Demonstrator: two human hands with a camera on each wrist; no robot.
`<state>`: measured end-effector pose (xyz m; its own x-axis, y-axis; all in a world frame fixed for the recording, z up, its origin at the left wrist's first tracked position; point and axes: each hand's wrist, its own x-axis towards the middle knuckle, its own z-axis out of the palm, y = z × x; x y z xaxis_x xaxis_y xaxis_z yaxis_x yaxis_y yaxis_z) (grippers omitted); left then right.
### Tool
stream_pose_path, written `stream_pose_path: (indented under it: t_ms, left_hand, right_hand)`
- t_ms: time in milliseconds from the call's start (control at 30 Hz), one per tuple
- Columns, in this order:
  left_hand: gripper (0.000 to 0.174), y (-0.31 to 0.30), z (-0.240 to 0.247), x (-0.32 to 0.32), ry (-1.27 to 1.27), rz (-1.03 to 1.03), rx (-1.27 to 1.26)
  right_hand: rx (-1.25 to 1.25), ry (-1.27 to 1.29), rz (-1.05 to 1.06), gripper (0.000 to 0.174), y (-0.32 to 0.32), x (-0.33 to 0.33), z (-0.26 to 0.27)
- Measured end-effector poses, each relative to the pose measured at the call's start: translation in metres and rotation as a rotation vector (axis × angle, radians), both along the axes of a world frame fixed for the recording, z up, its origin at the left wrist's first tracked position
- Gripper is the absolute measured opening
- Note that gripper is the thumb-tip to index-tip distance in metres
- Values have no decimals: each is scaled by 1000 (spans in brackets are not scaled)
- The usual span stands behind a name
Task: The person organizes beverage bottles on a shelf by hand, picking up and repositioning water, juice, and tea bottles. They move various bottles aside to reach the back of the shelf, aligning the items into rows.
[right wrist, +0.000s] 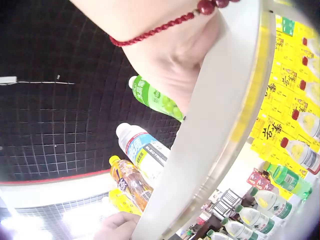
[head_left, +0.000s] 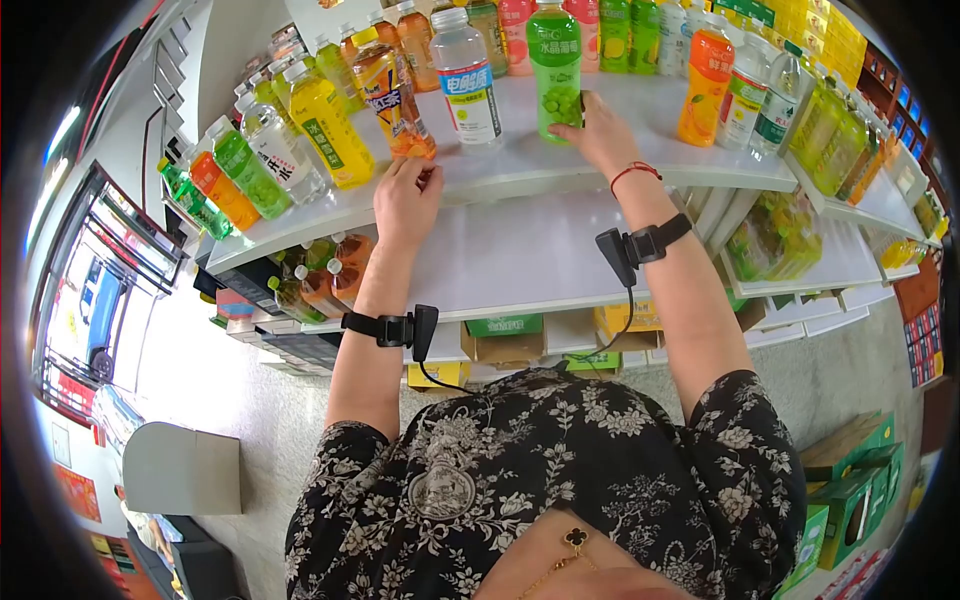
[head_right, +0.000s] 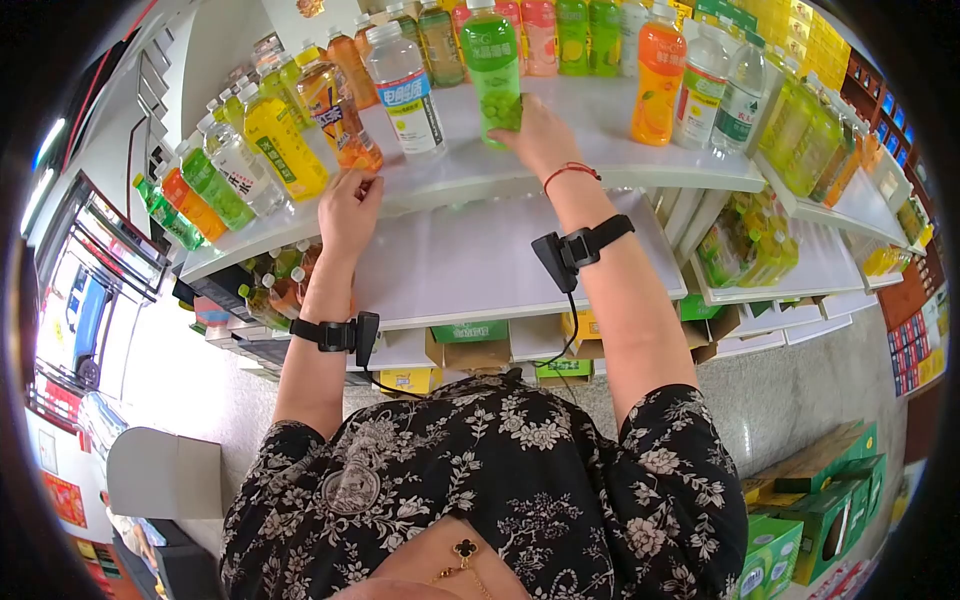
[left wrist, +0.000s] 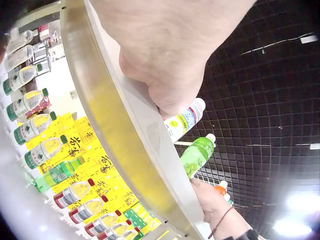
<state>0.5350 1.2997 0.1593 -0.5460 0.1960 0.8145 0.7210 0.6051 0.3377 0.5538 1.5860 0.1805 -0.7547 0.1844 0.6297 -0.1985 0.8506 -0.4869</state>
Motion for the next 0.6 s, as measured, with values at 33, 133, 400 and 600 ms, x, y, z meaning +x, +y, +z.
stream_pose_path:
  t_ms: [33, 133, 400, 600]
  left_hand:
    - [11, 0, 0, 0, -1, -5, -3]
    - [11, 0, 2, 1, -6, -9, -15]
    - [8, 0, 5, 7, 23, -37, -2]
    - [8, -1, 4, 7, 21, -21, -14]
  right_hand:
    - [-3, -1, -5, 56, -1, 1, 1]
    - [39, -46, -25, 57, -3, 4, 4]
    - [-82, 96, -64, 61, 6, 11, -4]
    - [-113, 458, -543, 65, 97, 61, -5]
